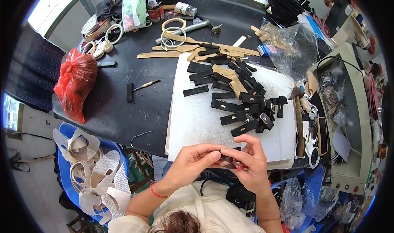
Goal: The person assembles small shoe components by hammering metal pins into black rectangular pieces placed on wooden blocks. They then use red-handled scissors to trim excess material from the assembled parts. The finished pieces are placed into a clear plastic bag.
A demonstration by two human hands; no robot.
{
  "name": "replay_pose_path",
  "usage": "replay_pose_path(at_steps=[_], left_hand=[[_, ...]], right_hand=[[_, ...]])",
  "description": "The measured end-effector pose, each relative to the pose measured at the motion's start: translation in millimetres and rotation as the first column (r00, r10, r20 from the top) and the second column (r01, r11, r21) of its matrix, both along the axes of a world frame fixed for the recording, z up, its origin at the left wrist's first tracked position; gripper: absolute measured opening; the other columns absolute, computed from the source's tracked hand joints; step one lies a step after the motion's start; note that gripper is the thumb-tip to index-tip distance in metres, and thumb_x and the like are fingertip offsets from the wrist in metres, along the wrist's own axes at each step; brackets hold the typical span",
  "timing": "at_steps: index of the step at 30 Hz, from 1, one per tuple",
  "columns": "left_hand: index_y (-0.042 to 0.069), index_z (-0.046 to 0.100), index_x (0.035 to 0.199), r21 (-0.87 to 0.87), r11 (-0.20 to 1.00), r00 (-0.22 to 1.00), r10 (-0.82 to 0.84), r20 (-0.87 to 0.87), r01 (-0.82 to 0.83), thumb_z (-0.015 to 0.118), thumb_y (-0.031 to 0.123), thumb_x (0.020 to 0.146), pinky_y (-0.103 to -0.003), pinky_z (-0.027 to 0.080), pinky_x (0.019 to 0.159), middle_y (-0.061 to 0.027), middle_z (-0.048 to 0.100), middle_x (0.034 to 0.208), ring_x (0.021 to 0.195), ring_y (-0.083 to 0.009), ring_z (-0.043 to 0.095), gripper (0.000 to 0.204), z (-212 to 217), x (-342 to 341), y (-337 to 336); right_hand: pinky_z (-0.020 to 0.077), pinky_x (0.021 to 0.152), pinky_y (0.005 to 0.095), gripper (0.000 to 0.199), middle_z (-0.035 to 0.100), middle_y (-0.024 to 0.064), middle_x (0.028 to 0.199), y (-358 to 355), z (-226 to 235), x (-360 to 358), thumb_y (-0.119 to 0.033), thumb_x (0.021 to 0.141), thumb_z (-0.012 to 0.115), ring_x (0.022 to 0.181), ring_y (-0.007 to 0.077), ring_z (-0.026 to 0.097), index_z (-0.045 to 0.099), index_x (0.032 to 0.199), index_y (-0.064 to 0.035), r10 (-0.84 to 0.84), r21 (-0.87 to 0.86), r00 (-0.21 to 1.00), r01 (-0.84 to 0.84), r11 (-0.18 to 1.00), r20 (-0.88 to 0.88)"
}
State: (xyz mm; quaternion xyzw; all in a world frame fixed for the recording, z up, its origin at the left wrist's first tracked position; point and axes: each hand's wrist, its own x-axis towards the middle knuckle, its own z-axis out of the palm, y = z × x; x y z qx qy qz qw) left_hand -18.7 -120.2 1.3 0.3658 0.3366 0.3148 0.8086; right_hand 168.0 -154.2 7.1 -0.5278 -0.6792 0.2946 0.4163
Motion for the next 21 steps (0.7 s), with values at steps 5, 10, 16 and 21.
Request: replay_pose_path(at_steps=[5, 10, 16, 21], left_hand=[[-0.007, 0.056, 0.121, -0.086, 0.996, 0.998, 0.029, 0.057, -0.024, 0.051, 0.011, 0.099, -0.032, 0.056, 0.09, -0.0153, 0.065, 0.108, 0.1, -0.0195, 0.065, 0.029, -1, 4, -3], [-0.008, 0.058, 0.119, -0.139, 0.988, 0.994, 0.074, 0.084, -0.061, 0.054, 0.011, 0.097, -0.034, 0.056, 0.088, -0.0167, 0.065, 0.106, 0.097, -0.0226, 0.067, 0.029, -4, 5, -2], [-0.008, 0.057, 0.118, -0.041, 0.997, 0.996, 0.058, -0.064, -0.061, 0.057, 0.01, 0.095, -0.033, 0.057, 0.085, -0.0168, 0.066, 0.102, 0.092, -0.0217, 0.068, 0.029, 8, 3, 2], [-0.006, 0.06, 0.115, 0.122, 0.99, 0.986, 0.092, -0.137, -0.075, 0.061, 0.006, 0.092, -0.027, 0.056, 0.083, -0.0139, 0.067, 0.101, 0.094, -0.0183, 0.067, 0.026, 1, 7, -5]], right_hand=[[0.052, 0.061, 0.0277, 0.044, 0.055, 0.0098, 0.106, -5, -8, -11, 0.012, 0.065, 0.071, 0.076, 0.0179, 0.059, 0.068, 0.104, -0.0074, -0.11, 0.076, 0.994, 0.109, 0.991, 0.016], [0.0527, 0.068, 0.0299, 0.041, 0.055, 0.0124, 0.104, -13, -24, -27, 0.01, 0.067, 0.072, 0.081, 0.0247, 0.061, 0.062, 0.104, -0.0051, -0.229, 0.066, 0.971, 0.233, 0.97, -0.069], [0.0378, 0.057, 0.0164, 0.026, 0.056, -0.0015, 0.089, -5, -9, 2, 0.001, 0.086, 0.067, 0.07, 0.0005, 0.047, 0.062, 0.112, -0.0013, -0.329, -0.5, 0.727, -0.024, 0.865, -0.603], [0.0309, 0.051, 0.0165, 0.02, 0.054, -0.0066, 0.073, -5, -2, 3, -0.003, 0.087, 0.066, 0.062, 0.0, 0.045, 0.064, 0.107, -0.0014, -0.371, -0.597, 0.685, -0.118, 0.794, -0.627]])
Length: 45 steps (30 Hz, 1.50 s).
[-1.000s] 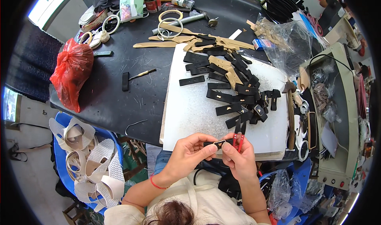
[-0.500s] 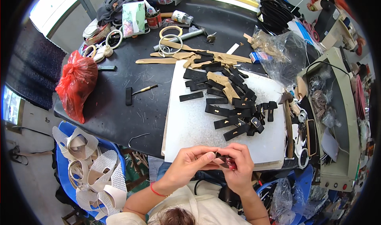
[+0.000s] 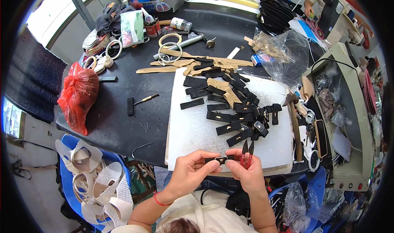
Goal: The person assembles small shoe components by hammering metal pins into black rectangular pieces placed on wooden blocks. They then use red-handled scissors to trim excess material from the assembled parts. The finished pieces are placed into a clear plastic bag.
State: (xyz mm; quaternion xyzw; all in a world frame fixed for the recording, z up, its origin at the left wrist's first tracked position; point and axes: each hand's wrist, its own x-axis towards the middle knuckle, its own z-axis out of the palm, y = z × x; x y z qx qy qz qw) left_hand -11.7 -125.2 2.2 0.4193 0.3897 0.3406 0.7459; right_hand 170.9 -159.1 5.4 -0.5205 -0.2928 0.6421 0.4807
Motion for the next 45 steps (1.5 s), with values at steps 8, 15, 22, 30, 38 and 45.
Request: replay_pose_path(at_steps=[8, 15, 22, 30, 38, 45], left_hand=[[-0.006, 0.053, 0.122, -0.26, 0.935, 0.956, -0.185, 0.226, 0.242, 0.055, 0.003, 0.095, -0.029, 0.054, 0.088, -0.016, 0.062, 0.115, 0.102, -0.019, 0.064, 0.028, 11, -15, 5], [-0.008, 0.053, 0.126, 0.175, 0.974, 0.989, 0.138, 0.055, -0.145, 0.057, 0.0, 0.093, -0.028, 0.052, 0.091, -0.0167, 0.063, 0.115, 0.099, -0.0171, 0.064, 0.034, -1, 7, -16], [-0.007, 0.06, 0.116, 0.232, 0.964, 0.986, 0.149, -0.077, -0.128, 0.063, 0.002, 0.09, -0.026, 0.053, 0.084, -0.0129, 0.065, 0.11, 0.095, -0.0147, 0.064, 0.027, -10, 3, -18], [-0.004, 0.059, 0.111, -0.138, 0.99, 0.974, 0.011, 0.227, 0.021, 0.063, 0.005, 0.091, -0.026, 0.055, 0.083, -0.0099, 0.064, 0.103, 0.093, -0.0131, 0.064, 0.022, -14, -10, 3], [-0.008, 0.058, 0.116, 0.064, 0.995, 0.996, -0.083, 0.02, 0.081, 0.061, 0.004, 0.091, -0.027, 0.055, 0.086, -0.0112, 0.063, 0.106, 0.096, -0.0125, 0.062, 0.028, -2, -12, 4], [-0.007, 0.06, 0.114, -0.014, 0.997, 0.995, -0.073, 0.068, 0.074, 0.064, 0.001, 0.089, -0.025, 0.054, 0.083, -0.0107, 0.063, 0.109, 0.095, -0.0117, 0.062, 0.027, -2, -12, 7]], right_hand=[[0.0355, 0.054, 0.0185, 0.021, 0.058, 0.0006, 0.088, -1, 1, 12, 0.005, 0.078, 0.07, 0.062, 0.0036, 0.045, 0.067, 0.098, -0.0032, 0.027, 0.487, 0.884, -0.283, 0.826, 0.467], [0.0342, 0.053, 0.0207, 0.012, 0.057, 0.0007, 0.08, -3, -2, -8, -0.005, 0.084, 0.069, 0.06, 0.0048, 0.042, 0.068, 0.095, -0.0015, -0.061, 0.216, 0.908, -0.033, 0.976, 0.414], [0.0346, 0.053, 0.0219, 0.009, 0.056, 0.0011, 0.078, -8, -20, -25, -0.005, 0.087, 0.065, 0.061, 0.0055, 0.042, 0.067, 0.094, 0.0, -0.196, 0.326, 0.915, 0.077, 0.942, 0.352], [0.0376, 0.051, 0.0187, 0.015, 0.061, 0.0069, 0.089, -16, -25, -47, -0.001, 0.086, 0.066, 0.06, 0.0045, 0.047, 0.063, 0.101, 0.0019, -0.432, 0.602, 0.78, 0.09, 0.793, 0.453], [0.0419, 0.053, 0.0202, 0.015, 0.063, 0.0077, 0.087, -16, -16, -37, -0.001, 0.084, 0.068, 0.062, 0.0059, 0.052, 0.064, 0.098, 0.0018, -0.304, 0.498, 0.801, 0.008, 0.867, 0.515], [0.0495, 0.056, 0.0269, 0.032, 0.064, 0.0102, 0.088, -18, -9, -36, 0.002, 0.075, 0.07, 0.066, 0.0168, 0.06, 0.065, 0.106, -0.0025, -0.29, 0.517, 0.743, -0.087, 0.851, 0.603]])
